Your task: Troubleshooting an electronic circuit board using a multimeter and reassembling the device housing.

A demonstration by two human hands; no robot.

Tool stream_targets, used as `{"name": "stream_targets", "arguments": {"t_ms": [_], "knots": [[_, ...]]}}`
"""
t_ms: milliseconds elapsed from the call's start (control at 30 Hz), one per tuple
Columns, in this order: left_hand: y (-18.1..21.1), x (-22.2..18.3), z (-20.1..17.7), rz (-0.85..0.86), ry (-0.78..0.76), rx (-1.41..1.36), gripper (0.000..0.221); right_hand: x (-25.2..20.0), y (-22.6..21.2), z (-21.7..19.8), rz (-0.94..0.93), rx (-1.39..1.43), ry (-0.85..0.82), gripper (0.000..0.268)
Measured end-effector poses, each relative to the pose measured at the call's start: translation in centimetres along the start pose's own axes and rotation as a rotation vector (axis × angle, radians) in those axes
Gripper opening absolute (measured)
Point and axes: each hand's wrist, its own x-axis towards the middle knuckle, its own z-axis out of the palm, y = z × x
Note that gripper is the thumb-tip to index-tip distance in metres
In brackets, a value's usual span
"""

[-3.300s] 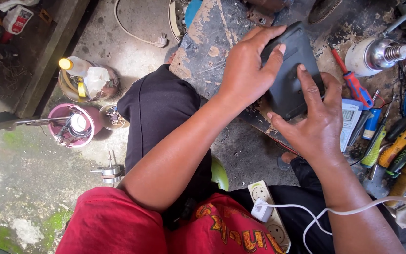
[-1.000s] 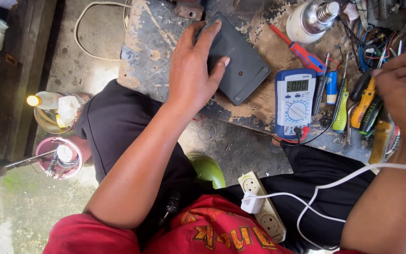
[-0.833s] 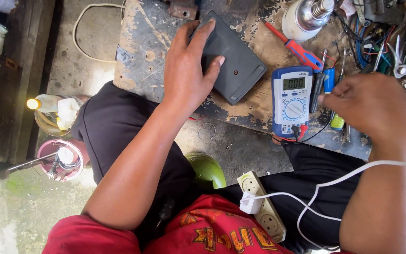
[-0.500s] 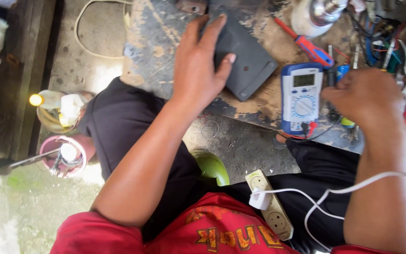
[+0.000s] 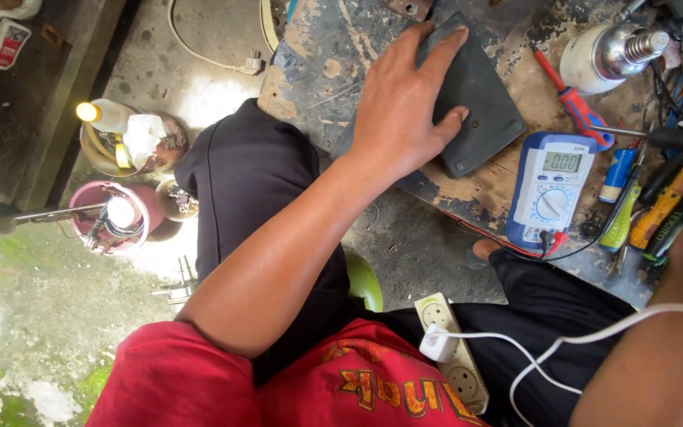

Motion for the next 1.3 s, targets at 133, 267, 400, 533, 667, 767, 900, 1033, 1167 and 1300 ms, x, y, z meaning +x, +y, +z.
{"name": "stream_targets", "arguments": {"t_ms": [133, 267, 400, 533, 667, 767, 900, 1033, 1167, 1300], "knots": [[0.0, -0.1, -0.2, 0.003, -0.011, -0.012, 0.086, -3.7, -15.7, 9.4, -0.373, -0.116, -0.025, 0.025], [0.0, -0.1, -0.4, 0.004, -0.026, -0.038, 0.087, -3.3, -19.6, 12.9, -0.454, 0.007, -0.129, 0.022], [-0.1, -0.1, -0.3, 0.0, -0.021, -0.029, 0.087, -2.6, -20.2, 13.8, -0.568, -0.105, -0.156, 0.021], [-0.2, -0.2, -0.2, -0.008, -0.006, -0.03, 0.088, -2.4, -20.6, 14.3, -0.544, -0.137, -0.165, 0.02], [0.0, -0.1, -0.1, -0.018, -0.01, 0.014, 0.089, -2.0, -20.9, 14.7, -0.589, -0.228, -0.181, 0.019], [0.0, 0.0, 0.1, -0.023, -0.01, 0.019, 0.09, -1.6, -20.6, 14.6, -0.64, -0.271, -0.191, 0.019], [0.0, -0.2, 0.2, -0.032, -0.013, 0.054, 0.092, -1.4, -20.4, 14.1, -0.688, -0.419, -0.187, 0.017], [0.0, -0.1, 0.1, -0.033, -0.022, 0.048, 0.091, -1.2, -20.5, 13.5, -0.728, -0.5, -0.21, 0.016], [0.0, -0.2, 0.1, -0.024, -0.008, 0.032, 0.091, -1.2, -21.1, 13.3, -0.754, -0.595, -0.268, 0.024], [0.0, -0.1, 0.2, -0.025, -0.015, 0.052, 0.09, -1.3, -19.9, 13.0, -0.739, -0.778, -0.104, 0.023]]}}
